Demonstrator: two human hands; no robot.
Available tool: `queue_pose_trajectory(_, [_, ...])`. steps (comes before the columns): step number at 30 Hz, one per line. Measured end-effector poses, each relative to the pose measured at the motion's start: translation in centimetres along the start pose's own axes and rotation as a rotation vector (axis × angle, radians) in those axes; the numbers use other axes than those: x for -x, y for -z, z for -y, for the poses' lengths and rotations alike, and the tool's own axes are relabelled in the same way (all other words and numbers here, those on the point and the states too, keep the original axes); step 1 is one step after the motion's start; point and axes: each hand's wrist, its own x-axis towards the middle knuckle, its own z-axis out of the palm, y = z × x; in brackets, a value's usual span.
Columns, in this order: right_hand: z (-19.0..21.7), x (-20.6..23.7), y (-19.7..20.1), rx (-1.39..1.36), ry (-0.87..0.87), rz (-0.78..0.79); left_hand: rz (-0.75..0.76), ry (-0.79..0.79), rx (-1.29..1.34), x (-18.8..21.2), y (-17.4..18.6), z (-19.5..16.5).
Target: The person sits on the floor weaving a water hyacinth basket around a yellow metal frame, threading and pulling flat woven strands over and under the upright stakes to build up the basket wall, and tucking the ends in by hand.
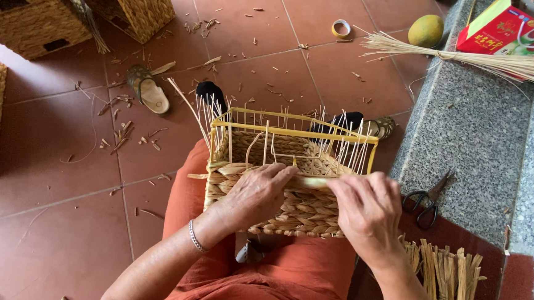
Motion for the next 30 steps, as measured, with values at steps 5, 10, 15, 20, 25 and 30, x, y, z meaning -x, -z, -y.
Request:
queue_pose_trajectory(5, [0.9,-3.8,0.2,0.165,0.027,-0.271,-0.057,0.165,0.085,-0.7,-1.1,0.3])
queue_pose_trajectory(10, [2.5,-2.7,-3.5,-0.361,0.018,-0.043,-0.325,0.113,0.130,-0.5,-3.1,1.7])
queue_pose_trajectory(15, [1.2,-1.2,-7.4,-0.443,-0.147,0.087,-0.133,0.167,-0.186,-0.7,-5.0,1.9])
queue_pose_trajectory(20, [0.6,-0.4,-9.2,-0.466,-0.353,0.448,-0.060,0.083,-0.440,0.3,-5.3,0.6])
queue_pose_trajectory(25, [0.1,-0.8,-10.1,-0.488,-0.431,0.675,0.221,0.093,-0.458,-0.6,-3.6,1.2])
queue_pose_trajectory(30, [-0.5,-1.2,-10.1,-0.627,-0.412,0.611,0.518,0.326,-0.058,-3.7,-1.8,2.6])
